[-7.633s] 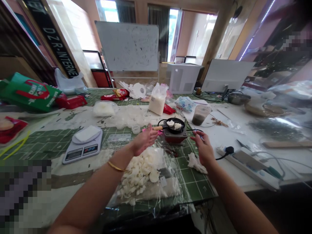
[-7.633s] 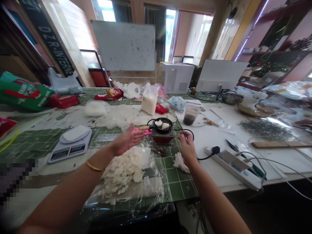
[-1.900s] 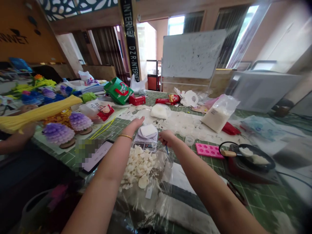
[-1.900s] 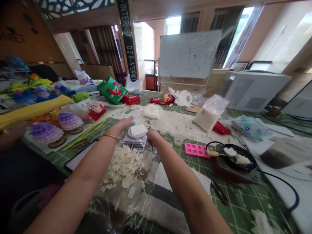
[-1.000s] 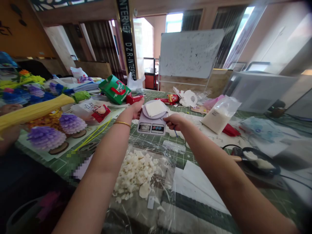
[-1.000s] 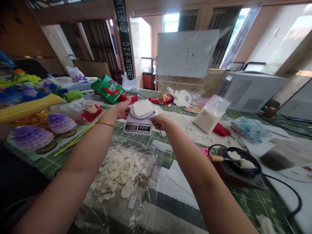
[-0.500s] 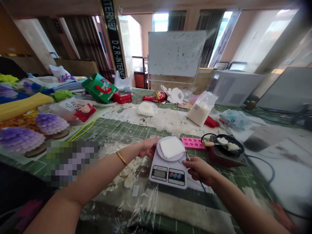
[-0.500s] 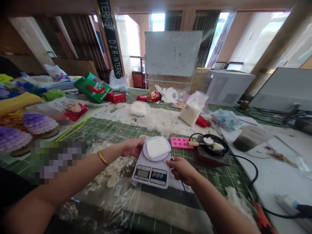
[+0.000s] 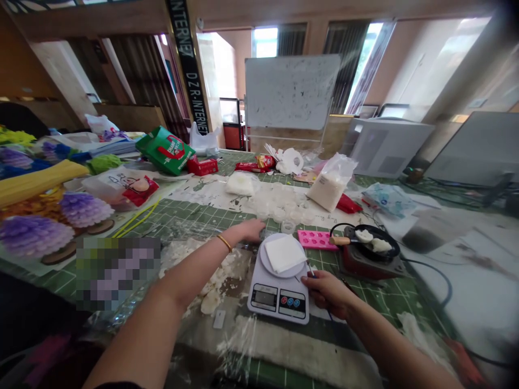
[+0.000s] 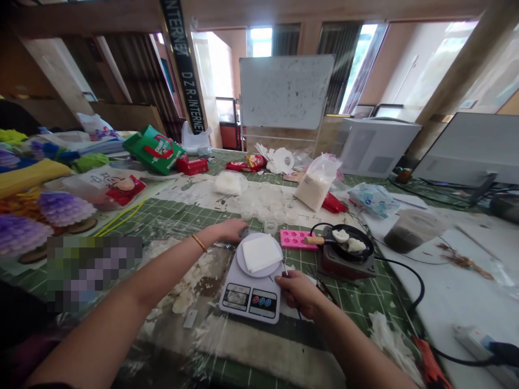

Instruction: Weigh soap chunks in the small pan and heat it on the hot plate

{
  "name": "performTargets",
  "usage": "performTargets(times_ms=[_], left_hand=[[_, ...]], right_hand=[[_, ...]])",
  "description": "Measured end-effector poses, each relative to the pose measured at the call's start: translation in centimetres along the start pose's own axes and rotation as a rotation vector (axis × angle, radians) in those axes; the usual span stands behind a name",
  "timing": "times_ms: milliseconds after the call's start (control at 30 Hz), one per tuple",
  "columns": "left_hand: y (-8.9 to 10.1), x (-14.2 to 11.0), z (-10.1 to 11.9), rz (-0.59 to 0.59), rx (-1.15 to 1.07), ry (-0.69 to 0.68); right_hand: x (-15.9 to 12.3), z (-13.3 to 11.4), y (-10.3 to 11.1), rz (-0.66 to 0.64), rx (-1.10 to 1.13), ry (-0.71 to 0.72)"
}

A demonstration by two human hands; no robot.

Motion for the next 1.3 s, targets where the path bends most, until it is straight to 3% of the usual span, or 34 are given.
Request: performTargets(times_ms=[267, 500, 633, 733, 1067, 1200, 1300], left_hand=[[0.0, 1.5, -1.1, -0.03, 0.154, 0.035], [1.8, 1.2, -7.0, -0.113, 0.171, 0.129], [1.6, 0.5, -10.2, -0.165, 0.168, 0.181], [1.1, 0.2, -11.4, -0.175, 0.184, 0.211], [1.9, -1.8, -11.4, -0.086, 0.292, 0.19], [3.2, -3.2, -11.5, -0.071, 0.348, 0.243], [4.5, -4.6, -10.3, -0.021, 0.366, 0.25]], right_hand=[[0.9, -0.5, -0.9, 0.014, -0.018, 0.022], [2.2, -1.2, -2.0, 0.021, -0.037, 0.019], [3.6, -1.7, -2.9, 0.025, -0.056, 0.003], [4.9, -2.2, -3.5, 0.039, -0.065, -0.004], [6.7, -3.7, -4.1, 0.084, -0.253, 0.02], [6.4, -4.6, -3.7, 0.13, -0.411, 0.101], [5.3, -4.9, -3.3, 0.149, -0.516, 0.163]])
Point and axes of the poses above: each hand's wrist, its own x-axis towards the middle knuckle, its own y-axis out of the back of the hand, z = x × y, the point moved 4 cm from there along x, towards the middle knuckle, and after that the axes turned 15 degrees about x, right-handed, at the moved point
